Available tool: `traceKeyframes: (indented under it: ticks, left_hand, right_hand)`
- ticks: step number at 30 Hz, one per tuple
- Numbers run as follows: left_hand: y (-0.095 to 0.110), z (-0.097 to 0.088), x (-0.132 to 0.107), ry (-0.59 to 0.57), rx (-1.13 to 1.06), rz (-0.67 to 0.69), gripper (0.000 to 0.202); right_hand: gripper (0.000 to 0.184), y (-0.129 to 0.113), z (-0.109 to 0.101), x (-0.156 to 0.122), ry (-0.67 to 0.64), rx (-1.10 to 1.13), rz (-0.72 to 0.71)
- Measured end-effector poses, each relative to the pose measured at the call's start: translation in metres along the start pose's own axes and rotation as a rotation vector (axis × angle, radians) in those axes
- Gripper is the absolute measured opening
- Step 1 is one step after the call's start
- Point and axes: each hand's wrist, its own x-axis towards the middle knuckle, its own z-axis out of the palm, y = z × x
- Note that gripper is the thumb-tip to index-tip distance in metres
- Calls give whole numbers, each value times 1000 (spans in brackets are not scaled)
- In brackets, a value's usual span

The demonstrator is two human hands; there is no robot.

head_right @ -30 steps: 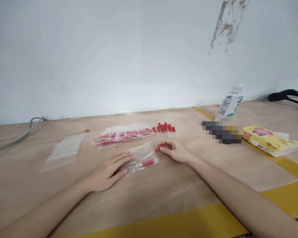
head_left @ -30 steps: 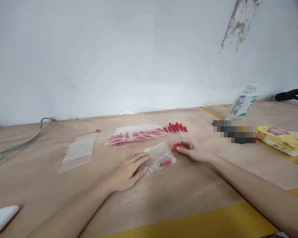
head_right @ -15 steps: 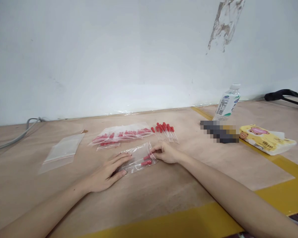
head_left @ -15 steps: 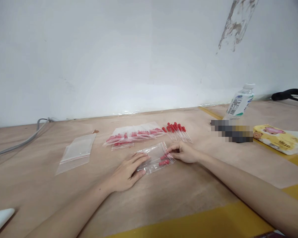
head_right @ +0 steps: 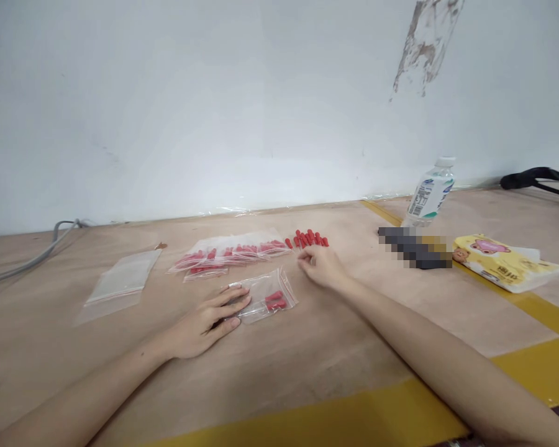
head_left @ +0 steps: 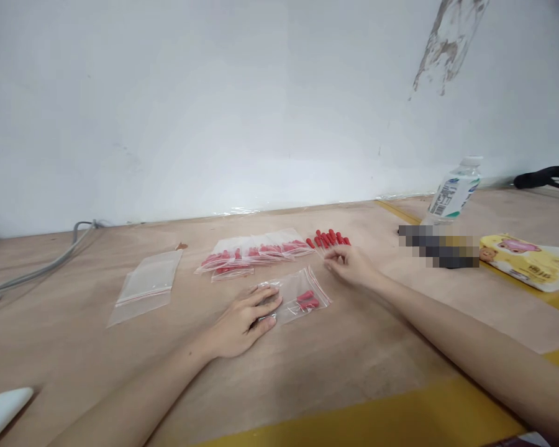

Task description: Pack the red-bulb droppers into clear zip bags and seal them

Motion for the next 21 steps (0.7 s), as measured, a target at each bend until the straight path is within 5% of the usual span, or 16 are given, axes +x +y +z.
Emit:
traceKeyframes:
  ticks: [3,10,21]
  left_hand:
    - [1,-2,1,-33,8,-8,41]
    - [3,-4,1,-60,-12,-70,42]
    - [4,-3,1,-47,16,-56,46]
  right_hand:
    - [17,4,-2,19,101,-231,115]
    - [30,-8,14,54,92,-500,330]
    - [25,-14,14,69,37,-244,493]
